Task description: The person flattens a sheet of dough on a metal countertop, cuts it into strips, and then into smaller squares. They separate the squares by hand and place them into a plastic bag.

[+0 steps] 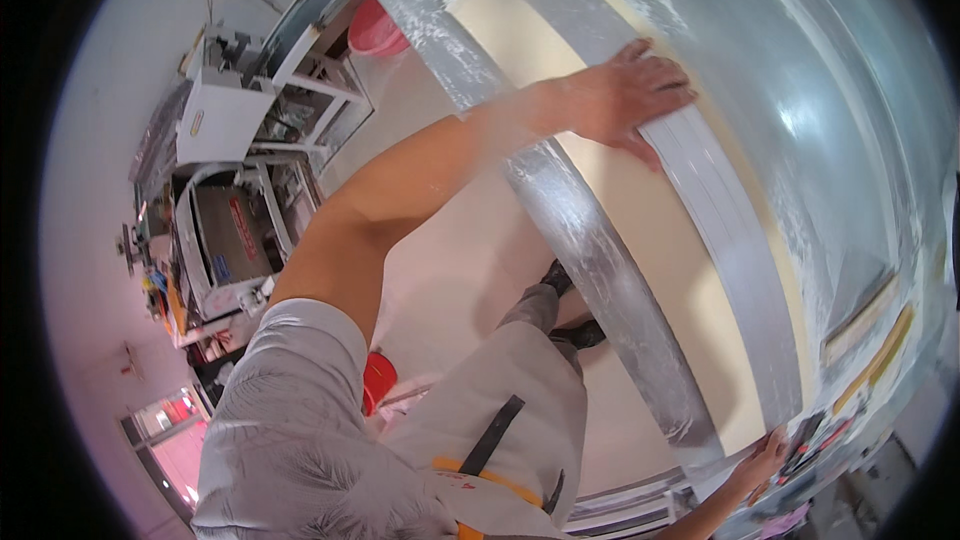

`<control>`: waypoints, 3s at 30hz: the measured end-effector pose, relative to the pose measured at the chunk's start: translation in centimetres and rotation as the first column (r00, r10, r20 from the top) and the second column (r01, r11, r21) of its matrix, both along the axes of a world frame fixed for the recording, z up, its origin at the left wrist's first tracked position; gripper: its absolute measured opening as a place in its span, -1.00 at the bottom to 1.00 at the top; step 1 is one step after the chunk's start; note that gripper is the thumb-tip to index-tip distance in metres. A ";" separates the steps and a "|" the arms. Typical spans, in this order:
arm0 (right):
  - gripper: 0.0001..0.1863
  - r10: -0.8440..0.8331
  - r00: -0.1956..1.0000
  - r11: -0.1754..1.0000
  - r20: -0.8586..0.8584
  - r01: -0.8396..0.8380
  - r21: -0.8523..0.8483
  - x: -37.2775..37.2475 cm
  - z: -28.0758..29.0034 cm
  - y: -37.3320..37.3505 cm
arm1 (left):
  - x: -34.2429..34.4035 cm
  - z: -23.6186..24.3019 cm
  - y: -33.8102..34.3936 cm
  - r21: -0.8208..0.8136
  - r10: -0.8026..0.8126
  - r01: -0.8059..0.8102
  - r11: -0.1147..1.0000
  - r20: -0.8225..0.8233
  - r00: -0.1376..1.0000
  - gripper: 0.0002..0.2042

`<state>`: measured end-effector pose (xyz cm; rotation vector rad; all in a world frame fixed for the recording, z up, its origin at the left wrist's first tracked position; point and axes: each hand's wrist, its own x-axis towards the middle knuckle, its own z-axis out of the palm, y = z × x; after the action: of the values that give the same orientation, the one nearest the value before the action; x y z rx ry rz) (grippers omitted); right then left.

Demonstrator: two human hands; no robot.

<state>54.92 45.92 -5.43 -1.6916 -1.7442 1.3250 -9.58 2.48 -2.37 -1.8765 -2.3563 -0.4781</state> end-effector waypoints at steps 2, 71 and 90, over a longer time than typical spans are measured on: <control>-0.76 -0.042 0.998 0.997 -0.046 0.045 0.066 -0.6 -0.1 -0.7 | -0.3 -0.3 0.2 0.035 -0.011 0.010 0.999 0.040 0.999 0.01; -0.59 0.413 0.633 0.763 0.655 -0.634 0.131 4.6 8.9 12.4 | -2.6 0.2 0.9 -0.655 0.730 -0.537 0.531 0.033 0.682 0.31; -0.60 0.988 0.118 0.103 0.101 -0.985 0.137 -60.5 10.5 -20.8 | 2.5 8.3 5.4 -0.654 0.871 -0.597 0.466 0.218 0.441 0.46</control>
<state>-5.60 25.12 5.05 -0.0516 -3.0533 1.4465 -7.08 7.88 5.98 -0.4469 -3.6214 -0.3092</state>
